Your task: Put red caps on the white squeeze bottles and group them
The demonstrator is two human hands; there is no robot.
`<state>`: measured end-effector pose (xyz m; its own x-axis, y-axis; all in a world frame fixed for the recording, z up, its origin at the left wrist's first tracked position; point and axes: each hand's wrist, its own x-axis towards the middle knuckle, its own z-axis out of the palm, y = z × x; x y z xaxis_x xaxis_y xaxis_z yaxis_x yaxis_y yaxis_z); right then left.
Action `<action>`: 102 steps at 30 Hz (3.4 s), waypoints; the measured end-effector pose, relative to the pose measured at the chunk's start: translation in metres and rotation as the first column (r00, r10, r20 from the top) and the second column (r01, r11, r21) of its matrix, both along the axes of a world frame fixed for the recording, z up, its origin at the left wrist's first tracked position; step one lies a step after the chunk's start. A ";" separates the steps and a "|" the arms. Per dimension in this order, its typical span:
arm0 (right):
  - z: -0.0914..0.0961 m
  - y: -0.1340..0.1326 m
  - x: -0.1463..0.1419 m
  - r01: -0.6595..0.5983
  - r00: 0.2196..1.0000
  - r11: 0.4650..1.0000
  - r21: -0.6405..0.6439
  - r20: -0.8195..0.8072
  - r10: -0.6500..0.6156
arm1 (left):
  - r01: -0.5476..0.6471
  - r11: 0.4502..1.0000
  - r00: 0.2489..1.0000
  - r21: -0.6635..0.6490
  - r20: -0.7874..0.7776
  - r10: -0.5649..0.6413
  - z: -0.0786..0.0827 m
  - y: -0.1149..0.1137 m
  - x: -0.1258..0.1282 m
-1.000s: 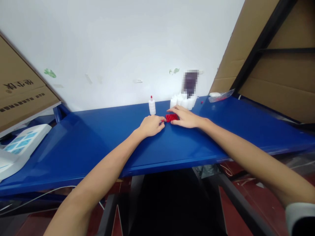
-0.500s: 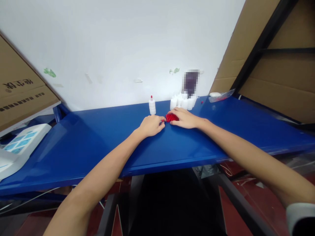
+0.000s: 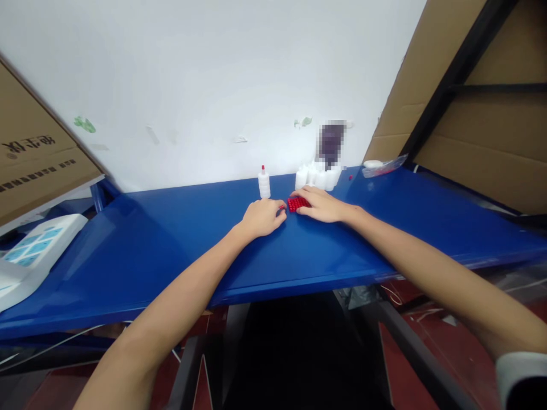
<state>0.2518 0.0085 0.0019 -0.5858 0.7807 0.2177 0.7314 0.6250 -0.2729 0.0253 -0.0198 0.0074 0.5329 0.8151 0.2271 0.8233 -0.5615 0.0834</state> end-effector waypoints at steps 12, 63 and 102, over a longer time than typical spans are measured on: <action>0.001 0.000 0.002 -0.018 1.000 1.000 -0.014 0.009 0.018 | -0.062 0.991 0.972 0.120 -0.217 0.087 0.003 -0.011 0.015; 0.007 -0.008 0.000 -0.014 1.000 0.998 -0.056 0.020 0.015 | -0.271 0.962 0.949 -0.041 -0.180 0.259 -0.008 -0.014 0.029; -0.002 0.003 0.012 -0.121 0.986 0.992 -0.042 -0.125 0.115 | -0.292 0.952 0.948 -0.097 -0.163 0.274 -0.004 -0.024 0.040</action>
<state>0.2639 0.0117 -0.0005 -0.6459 0.7192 0.2561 0.6128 0.6885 -0.3879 0.0648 -0.0441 0.0038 0.2964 0.9534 0.0569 0.9549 -0.2970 0.0022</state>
